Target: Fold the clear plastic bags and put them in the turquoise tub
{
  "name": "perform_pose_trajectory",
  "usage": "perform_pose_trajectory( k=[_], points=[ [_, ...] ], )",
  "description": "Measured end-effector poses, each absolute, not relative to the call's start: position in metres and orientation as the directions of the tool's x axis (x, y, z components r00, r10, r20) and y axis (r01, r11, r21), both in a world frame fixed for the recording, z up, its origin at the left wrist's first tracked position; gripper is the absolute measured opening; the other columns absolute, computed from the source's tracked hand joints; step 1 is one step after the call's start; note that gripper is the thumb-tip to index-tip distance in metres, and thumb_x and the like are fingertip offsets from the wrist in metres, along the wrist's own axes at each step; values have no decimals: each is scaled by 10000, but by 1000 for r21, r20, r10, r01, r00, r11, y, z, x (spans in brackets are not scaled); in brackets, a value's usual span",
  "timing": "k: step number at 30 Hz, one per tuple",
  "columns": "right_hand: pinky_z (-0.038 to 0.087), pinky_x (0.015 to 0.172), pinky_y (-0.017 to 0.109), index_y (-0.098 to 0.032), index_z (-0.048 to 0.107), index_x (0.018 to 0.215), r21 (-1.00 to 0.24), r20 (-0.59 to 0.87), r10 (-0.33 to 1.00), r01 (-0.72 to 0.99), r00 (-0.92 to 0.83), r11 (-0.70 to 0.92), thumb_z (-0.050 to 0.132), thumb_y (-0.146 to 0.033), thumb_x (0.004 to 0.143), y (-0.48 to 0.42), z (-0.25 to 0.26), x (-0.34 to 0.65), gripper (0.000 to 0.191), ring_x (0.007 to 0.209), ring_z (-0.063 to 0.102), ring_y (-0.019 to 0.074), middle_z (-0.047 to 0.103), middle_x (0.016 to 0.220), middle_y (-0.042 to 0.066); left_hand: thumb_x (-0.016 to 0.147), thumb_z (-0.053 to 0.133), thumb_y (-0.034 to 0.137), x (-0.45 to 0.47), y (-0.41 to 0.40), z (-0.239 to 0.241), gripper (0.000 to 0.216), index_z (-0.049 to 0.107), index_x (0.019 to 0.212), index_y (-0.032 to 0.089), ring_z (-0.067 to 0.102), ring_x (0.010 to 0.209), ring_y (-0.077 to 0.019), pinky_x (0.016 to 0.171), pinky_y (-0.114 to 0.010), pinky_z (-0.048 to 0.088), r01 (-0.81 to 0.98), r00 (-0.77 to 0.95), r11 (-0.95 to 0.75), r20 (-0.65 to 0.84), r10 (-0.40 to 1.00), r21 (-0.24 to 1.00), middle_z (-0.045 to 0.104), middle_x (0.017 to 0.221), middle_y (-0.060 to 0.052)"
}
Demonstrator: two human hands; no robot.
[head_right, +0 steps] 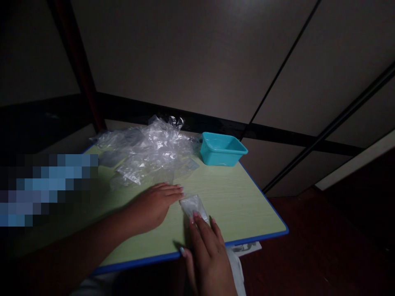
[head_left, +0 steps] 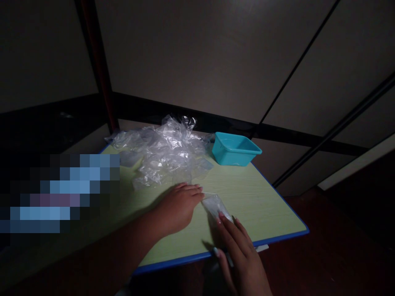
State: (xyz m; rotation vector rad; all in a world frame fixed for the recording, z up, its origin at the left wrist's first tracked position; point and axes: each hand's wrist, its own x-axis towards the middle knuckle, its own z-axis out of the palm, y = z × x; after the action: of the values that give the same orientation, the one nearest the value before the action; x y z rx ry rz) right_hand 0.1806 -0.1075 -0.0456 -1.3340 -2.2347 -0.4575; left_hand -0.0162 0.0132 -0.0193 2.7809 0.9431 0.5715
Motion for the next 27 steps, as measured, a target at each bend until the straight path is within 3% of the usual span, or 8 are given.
perform_pose_trajectory(
  k=[5,13,19,27],
  points=[
    [480,950,468,-164,337,1403,-58,559,757,895,-338,443,455,-174,878,-108,-48,182,539,1245,453,268,484,1355,120,766,433,5,-16,11,-13,410,621,1079,189,490,1196,-207,1023,-404,360,530,715,-814,389,581,240,585,1254,-70],
    [477,948,486,-186,346,1389,-141,546,788,896,-285,422,436,-160,884,-111,-48,182,514,1257,437,265,456,1372,118,738,452,44,-18,11,-12,282,674,785,212,537,1109,-214,997,-432,370,324,762,-926,526,376,193,661,1123,-19],
    [476,925,543,-241,488,1290,-78,555,745,868,-371,491,492,-173,861,-110,-45,182,435,1256,425,304,410,1385,123,722,460,41,-18,11,-13,333,706,855,221,565,1062,-213,941,-405,417,292,780,-937,518,350,192,678,1094,-21],
    [494,916,515,-227,522,1268,-76,543,763,884,-351,461,484,-179,867,-111,-44,179,405,1253,426,317,416,1371,136,780,434,48,-17,11,-14,357,676,1000,190,572,1037,-204,931,-396,419,237,781,-946,536,321,222,697,1052,-17]
  ],
)
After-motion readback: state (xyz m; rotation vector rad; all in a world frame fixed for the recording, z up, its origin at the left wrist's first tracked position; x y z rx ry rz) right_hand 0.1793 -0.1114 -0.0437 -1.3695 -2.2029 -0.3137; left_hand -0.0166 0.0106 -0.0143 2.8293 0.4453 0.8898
